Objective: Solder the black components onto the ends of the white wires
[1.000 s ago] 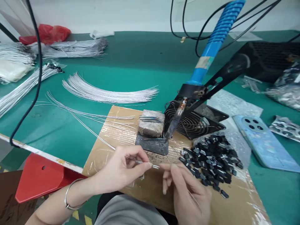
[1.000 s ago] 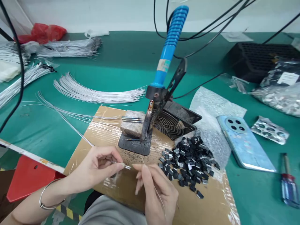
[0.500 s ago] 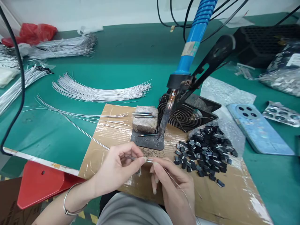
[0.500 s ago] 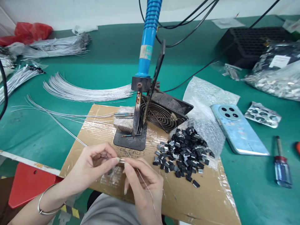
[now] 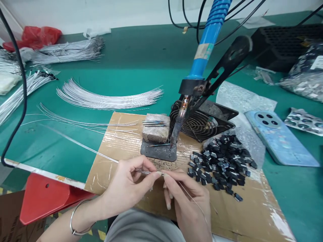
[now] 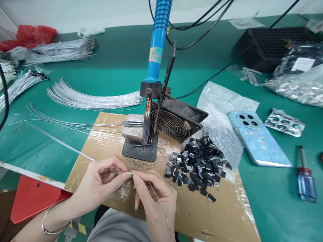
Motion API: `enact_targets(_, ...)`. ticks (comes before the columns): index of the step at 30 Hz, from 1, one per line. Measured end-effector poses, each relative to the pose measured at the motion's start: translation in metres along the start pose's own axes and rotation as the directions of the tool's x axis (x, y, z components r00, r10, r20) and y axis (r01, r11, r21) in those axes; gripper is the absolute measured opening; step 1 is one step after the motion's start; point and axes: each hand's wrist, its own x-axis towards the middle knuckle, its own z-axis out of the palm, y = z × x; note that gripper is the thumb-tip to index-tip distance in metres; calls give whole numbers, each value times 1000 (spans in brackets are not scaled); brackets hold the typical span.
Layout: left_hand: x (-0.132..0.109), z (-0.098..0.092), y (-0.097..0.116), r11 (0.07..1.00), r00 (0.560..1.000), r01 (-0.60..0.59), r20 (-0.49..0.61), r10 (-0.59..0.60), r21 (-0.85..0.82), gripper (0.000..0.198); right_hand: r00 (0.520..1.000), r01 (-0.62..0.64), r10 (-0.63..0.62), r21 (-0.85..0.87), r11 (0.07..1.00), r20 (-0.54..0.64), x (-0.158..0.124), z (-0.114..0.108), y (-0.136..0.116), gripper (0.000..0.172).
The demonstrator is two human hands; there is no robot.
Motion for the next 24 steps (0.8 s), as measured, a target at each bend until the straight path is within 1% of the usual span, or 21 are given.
enact_targets(7,-1,0,6,1000,1000,2,27,-2,-8,18,999,-12,12,6,1000,40,2,-5,1,11)
enact_targets(13,-2,-3,9,998,998,-8,57,5,55,20,991,-4,6,-13,1000,131,8,-15,2,11)
enact_targets(18,-1,-6,13,996,995,-17,95,8,85,21,979,-38,42,-25,999,200,12,-21,0,11)
enact_targets(21,0,-6,13,997,995,-13,98,6,72,21,977,-52,53,-12,999,208,12,-21,0,11)
enact_targets(24,0,-5,10,998,997,1,73,-5,58,22,980,-51,46,18,999,194,11,-20,2,13)
